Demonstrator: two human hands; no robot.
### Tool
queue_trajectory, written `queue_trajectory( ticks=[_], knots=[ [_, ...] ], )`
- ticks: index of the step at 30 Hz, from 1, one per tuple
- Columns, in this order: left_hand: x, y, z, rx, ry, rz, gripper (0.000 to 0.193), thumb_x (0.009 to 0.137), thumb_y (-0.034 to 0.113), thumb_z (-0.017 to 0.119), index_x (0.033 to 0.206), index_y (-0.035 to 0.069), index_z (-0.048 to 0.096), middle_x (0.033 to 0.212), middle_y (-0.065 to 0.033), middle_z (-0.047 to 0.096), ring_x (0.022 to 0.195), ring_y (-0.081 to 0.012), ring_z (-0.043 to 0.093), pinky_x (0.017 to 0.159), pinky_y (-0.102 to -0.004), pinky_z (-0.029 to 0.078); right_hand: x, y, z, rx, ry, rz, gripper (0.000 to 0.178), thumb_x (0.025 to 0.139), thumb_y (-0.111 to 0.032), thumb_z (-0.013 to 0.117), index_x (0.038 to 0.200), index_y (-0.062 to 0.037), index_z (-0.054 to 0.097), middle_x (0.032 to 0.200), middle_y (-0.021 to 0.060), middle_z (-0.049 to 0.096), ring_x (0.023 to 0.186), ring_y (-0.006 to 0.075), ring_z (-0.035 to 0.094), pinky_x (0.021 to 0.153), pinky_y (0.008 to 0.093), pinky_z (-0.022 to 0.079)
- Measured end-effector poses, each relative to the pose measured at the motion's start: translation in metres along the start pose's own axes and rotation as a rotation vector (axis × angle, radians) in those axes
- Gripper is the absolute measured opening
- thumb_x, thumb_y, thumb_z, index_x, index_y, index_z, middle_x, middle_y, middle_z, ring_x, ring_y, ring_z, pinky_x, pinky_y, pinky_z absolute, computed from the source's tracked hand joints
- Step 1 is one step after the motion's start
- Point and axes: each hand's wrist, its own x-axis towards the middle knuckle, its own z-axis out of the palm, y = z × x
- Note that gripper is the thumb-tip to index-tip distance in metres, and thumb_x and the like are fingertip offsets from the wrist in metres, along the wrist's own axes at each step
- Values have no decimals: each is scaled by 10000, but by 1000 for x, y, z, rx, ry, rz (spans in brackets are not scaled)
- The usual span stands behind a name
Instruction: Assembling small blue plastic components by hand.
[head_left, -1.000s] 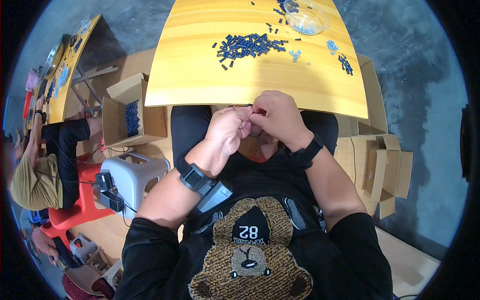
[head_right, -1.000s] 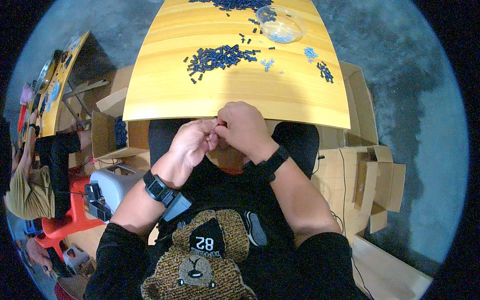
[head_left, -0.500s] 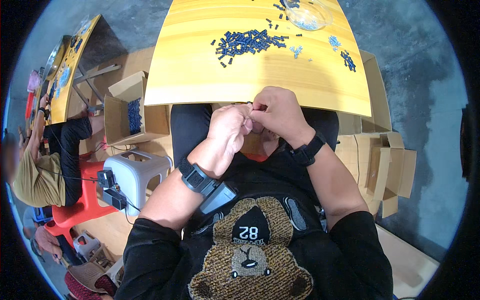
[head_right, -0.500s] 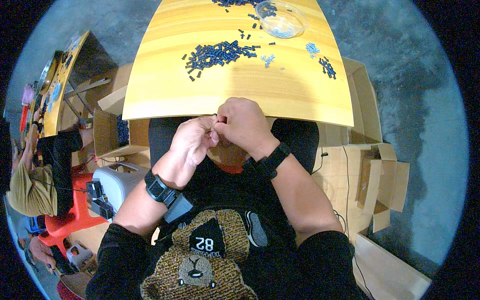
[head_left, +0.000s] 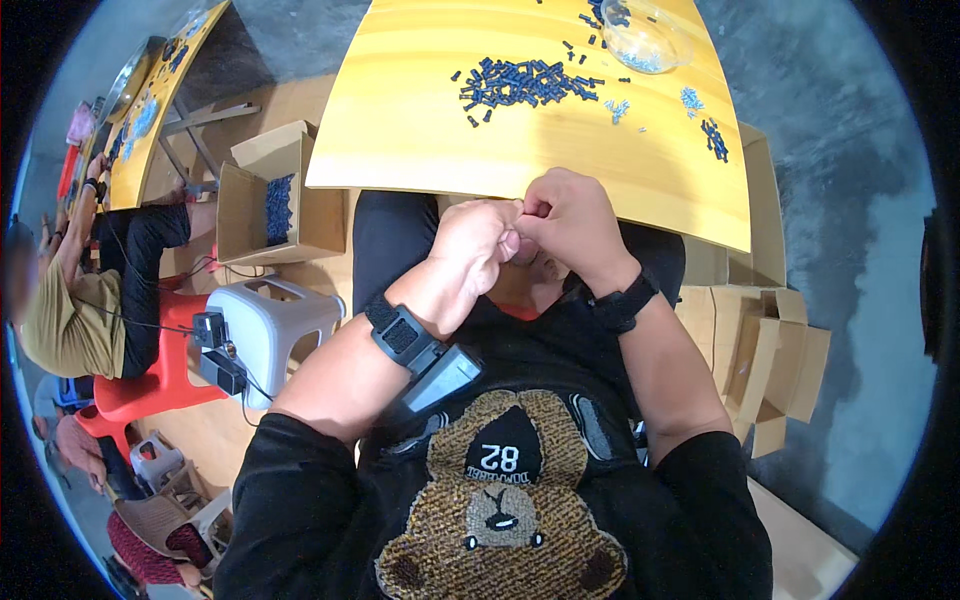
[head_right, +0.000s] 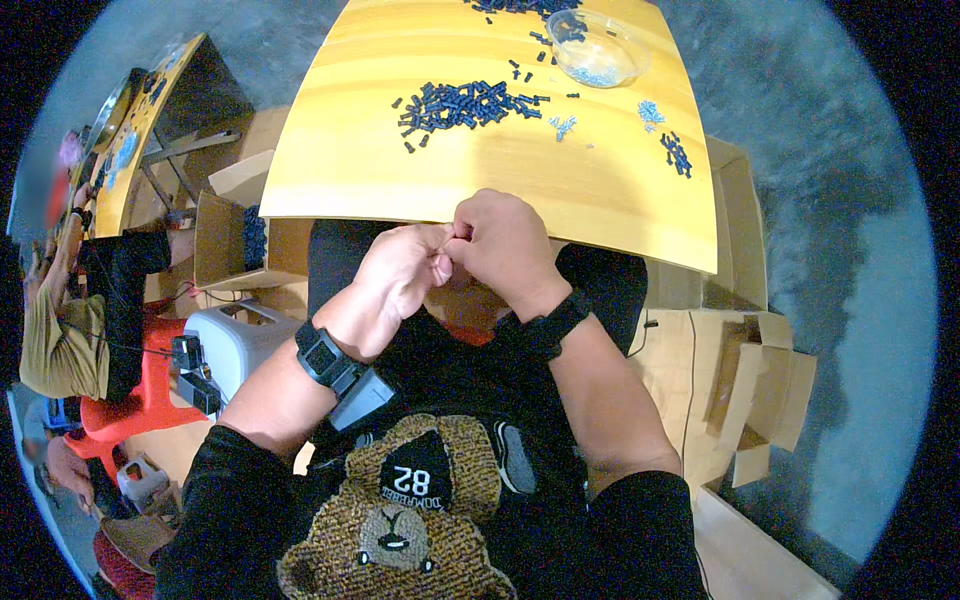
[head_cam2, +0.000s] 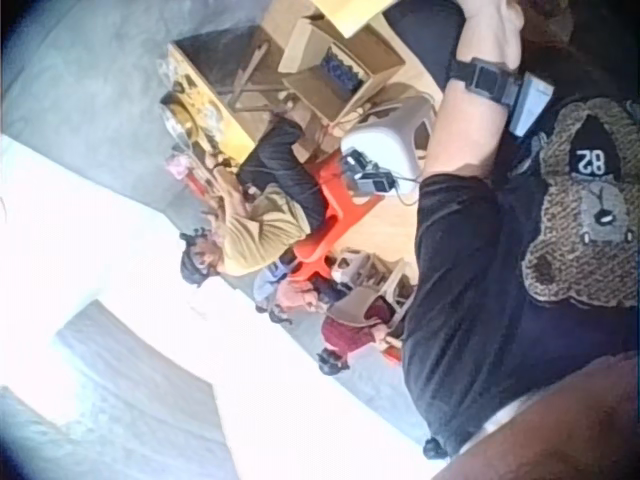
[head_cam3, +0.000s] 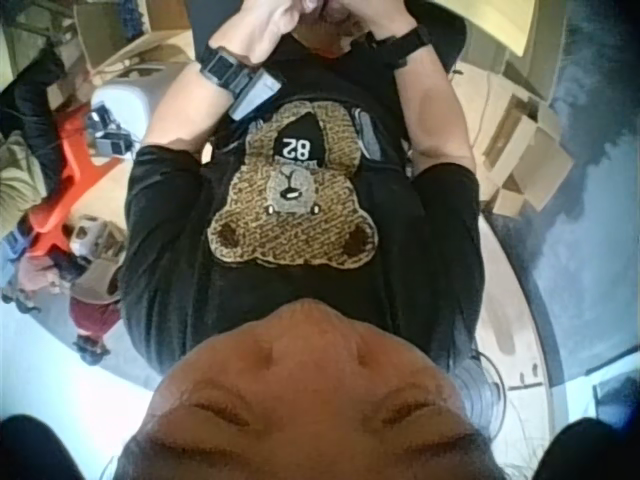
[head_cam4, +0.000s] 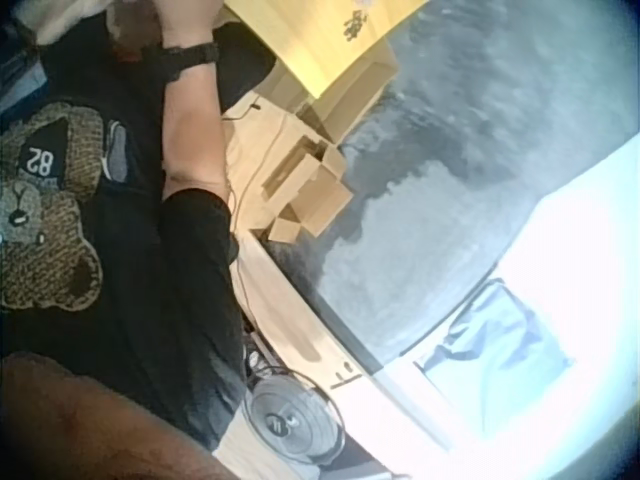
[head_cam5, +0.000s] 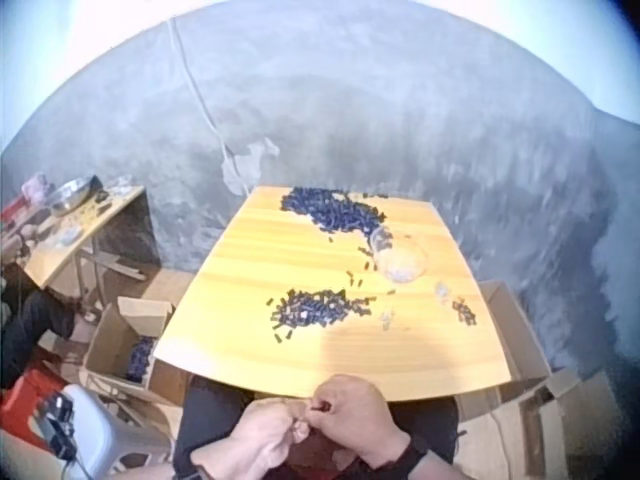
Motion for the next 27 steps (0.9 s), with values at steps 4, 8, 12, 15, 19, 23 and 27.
queue_trajectory(
  ticks=[4,8,12,15,19,23,27],
  knots=[
    [-3,4,-25,-106,-178,-31,138,903,120,518,927,4,587,809,-60,622,635,-111,569,566,-209,487,2,-1,2,-28,-21,-59,142,630,-170,669,665,-42,618,678,124,574,637,288,568,580,362,460],
    [-28,19,-40,-129,-143,-16,158,911,134,499,965,6,574,916,-125,653,768,-182,645,621,-242,534,1,-3,-7,106,-108,-36,193,660,-226,700,705,-48,639,666,111,576,620,248,577,573,328,462],
    [-42,27,-94,-217,-165,-1,165,906,148,514,968,10,582,867,-104,664,721,-175,645,586,-231,521,-1,5,-9,177,-26,-26,104,732,-105,691,726,-14,641,665,52,585,590,108,553,536,230,427],
    [-53,38,-154,-339,-81,50,168,912,153,503,941,13,593,826,-75,655,685,-148,622,562,-228,503,-1,5,-4,243,-1,28,93,734,-97,687,726,-16,641,658,32,577,572,89,520,523,215,405],
    [-54,94,-258,-293,168,404,209,924,154,468,989,-41,501,955,-135,626,744,-183,619,612,-248,516,4,3,-3,150,-18,34,87,735,-97,687,732,-21,645,666,16,571,555,74,481,508,206,380],
    [-73,159,-300,-369,636,491,237,913,185,489,975,-44,474,1004,-226,576,805,-285,615,649,-270,550,5,2,0,167,-15,50,98,737,-104,693,730,-20,642,665,7,560,556,63,470,504,199,373],
    [-62,151,-289,-337,449,570,214,908,144,491,1007,-46,489,994,-178,589,781,-227,601,645,-269,528,4,0,0,149,-16,82,95,737,-103,693,731,-21,643,665,6,557,553,60,463,508,195,376]
  ],
)
